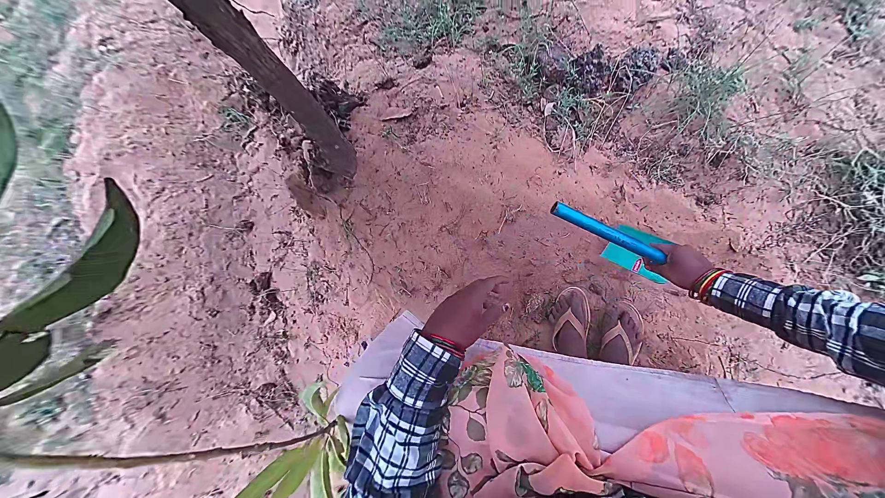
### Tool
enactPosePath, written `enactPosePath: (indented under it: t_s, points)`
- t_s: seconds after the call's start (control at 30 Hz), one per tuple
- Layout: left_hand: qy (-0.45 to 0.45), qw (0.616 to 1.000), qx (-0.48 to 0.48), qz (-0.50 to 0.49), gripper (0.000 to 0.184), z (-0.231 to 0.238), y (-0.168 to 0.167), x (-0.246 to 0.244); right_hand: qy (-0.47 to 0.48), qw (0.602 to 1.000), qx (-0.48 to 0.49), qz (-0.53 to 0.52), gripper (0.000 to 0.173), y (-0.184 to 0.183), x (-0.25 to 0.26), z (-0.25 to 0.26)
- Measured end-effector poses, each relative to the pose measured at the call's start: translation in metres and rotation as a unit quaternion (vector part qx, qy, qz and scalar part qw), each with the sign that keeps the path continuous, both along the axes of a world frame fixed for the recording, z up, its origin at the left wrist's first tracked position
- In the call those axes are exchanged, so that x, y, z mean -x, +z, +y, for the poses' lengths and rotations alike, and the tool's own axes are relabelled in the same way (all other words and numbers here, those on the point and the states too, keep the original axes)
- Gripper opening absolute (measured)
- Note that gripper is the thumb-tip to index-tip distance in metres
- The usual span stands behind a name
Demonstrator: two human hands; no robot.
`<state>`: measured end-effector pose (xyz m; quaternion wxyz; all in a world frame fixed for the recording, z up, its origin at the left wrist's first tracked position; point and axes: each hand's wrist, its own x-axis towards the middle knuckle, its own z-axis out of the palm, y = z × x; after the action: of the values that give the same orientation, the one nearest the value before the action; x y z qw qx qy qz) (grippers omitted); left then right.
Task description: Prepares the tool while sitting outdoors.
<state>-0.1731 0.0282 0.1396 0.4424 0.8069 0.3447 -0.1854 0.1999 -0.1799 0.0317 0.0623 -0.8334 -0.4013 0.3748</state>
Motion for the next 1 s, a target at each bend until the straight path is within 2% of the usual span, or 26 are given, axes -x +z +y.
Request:
enactPosePath:
  t_s: [0.1,0.2,0.33,0.47,0.57,0.63,0.7,0.77,0.83,1.0]
  points:
    - [-0.047,0.996,0.036,0.064,0.054,-0.002,-0.003,-0.004,-0.023,0.999,0.027,-0.026,0.027,-0.016,-0.027,-0.027]
    - [-0.047,0.996,0.027,0.073,0.056,-0.002,-0.002,-0.006,-0.032,0.997,0.064,-0.007,0.033,-0.045,-0.033,-0.041]
    - [-0.04,0.997,0.019,0.066,0.056,-0.003,-0.001,-0.011,-0.01,0.998,0.059,0.025,0.035,-0.064,-0.002,-0.014]
    - [-0.049,0.996,0.026,0.069,0.057,-0.006,-0.002,-0.014,0.0,0.994,-0.049,0.099,0.031,-0.038,0.045,0.023]
    - [-0.041,0.997,0.023,0.066,0.057,-0.007,0.0,-0.016,0.11,0.977,-0.123,0.138,0.027,0.008,0.061,0.043]
    - [-0.04,0.997,0.017,0.064,0.057,-0.007,0.0,-0.017,0.182,0.973,-0.08,0.116,0.026,0.039,0.061,0.053]
    - [-0.041,0.997,0.016,0.068,0.058,-0.007,-0.001,-0.016,0.2,0.976,0.011,0.083,0.026,0.056,0.045,0.052]
    - [-0.043,0.996,0.012,0.075,0.058,-0.007,-0.001,-0.014,0.187,0.977,0.097,0.043,0.024,0.055,0.01,0.03]
    - [-0.042,0.996,0.003,0.078,0.058,-0.011,0.001,-0.008,0.149,0.975,0.167,-0.006,0.026,0.052,-0.03,-0.016]
    - [-0.053,0.998,-0.01,0.037,0.059,-0.016,0.01,0.006,-0.021,0.962,0.263,-0.069,0.026,0.08,-0.085,-0.197]
